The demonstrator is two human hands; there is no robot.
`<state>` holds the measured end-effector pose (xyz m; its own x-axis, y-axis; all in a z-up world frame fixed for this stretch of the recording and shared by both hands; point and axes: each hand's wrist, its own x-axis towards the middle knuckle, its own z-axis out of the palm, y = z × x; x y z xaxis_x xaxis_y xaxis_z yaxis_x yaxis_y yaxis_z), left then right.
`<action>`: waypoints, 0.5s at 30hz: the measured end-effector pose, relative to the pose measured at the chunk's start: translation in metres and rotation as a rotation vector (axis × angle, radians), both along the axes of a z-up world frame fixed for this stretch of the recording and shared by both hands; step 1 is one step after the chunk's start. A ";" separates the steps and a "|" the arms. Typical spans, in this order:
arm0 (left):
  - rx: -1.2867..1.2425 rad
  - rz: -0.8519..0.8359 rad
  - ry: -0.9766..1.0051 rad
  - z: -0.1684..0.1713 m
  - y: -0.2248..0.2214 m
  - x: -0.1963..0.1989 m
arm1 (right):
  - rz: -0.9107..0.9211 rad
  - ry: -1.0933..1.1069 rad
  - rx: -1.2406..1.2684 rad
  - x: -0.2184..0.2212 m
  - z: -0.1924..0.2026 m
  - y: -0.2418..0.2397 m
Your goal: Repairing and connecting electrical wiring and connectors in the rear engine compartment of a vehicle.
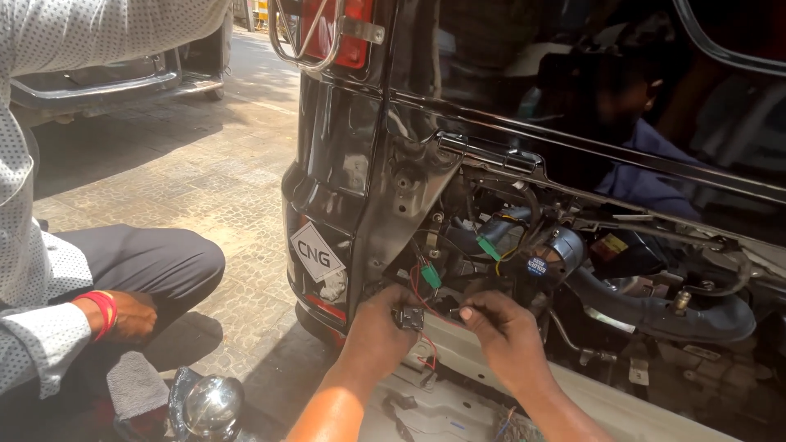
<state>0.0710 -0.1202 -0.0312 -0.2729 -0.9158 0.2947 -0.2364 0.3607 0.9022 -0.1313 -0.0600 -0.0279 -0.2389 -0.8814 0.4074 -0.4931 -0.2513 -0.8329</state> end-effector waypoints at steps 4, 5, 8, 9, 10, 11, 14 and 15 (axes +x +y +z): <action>-0.125 -0.001 -0.027 -0.002 0.011 -0.007 | -0.144 0.029 -0.092 -0.001 -0.016 0.004; -0.112 -0.015 -0.028 0.001 0.016 -0.009 | -0.157 0.029 -0.079 -0.008 -0.023 0.004; -0.089 -0.009 -0.078 0.007 0.024 -0.012 | -0.069 0.009 -0.105 -0.019 -0.036 0.006; -0.077 -0.007 -0.094 0.006 0.024 -0.013 | -0.077 0.021 -0.086 -0.018 -0.036 0.009; -0.066 -0.006 -0.110 0.006 0.024 -0.013 | -0.085 0.034 -0.067 -0.017 -0.036 0.011; -0.068 -0.012 -0.114 0.006 0.025 -0.012 | -0.091 0.030 -0.068 -0.009 -0.029 0.018; -0.125 -0.016 -0.118 0.008 0.028 -0.012 | -0.091 0.180 -0.060 0.007 -0.015 0.034; -0.122 -0.018 -0.128 0.008 0.028 -0.012 | -0.077 0.176 -0.049 0.010 -0.015 0.038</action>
<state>0.0588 -0.0919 -0.0236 -0.3313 -0.8699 0.3653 -0.3386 0.4710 0.8145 -0.1211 -0.0223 -0.0427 -0.2263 -0.8415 0.4906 -0.6497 -0.2448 -0.7197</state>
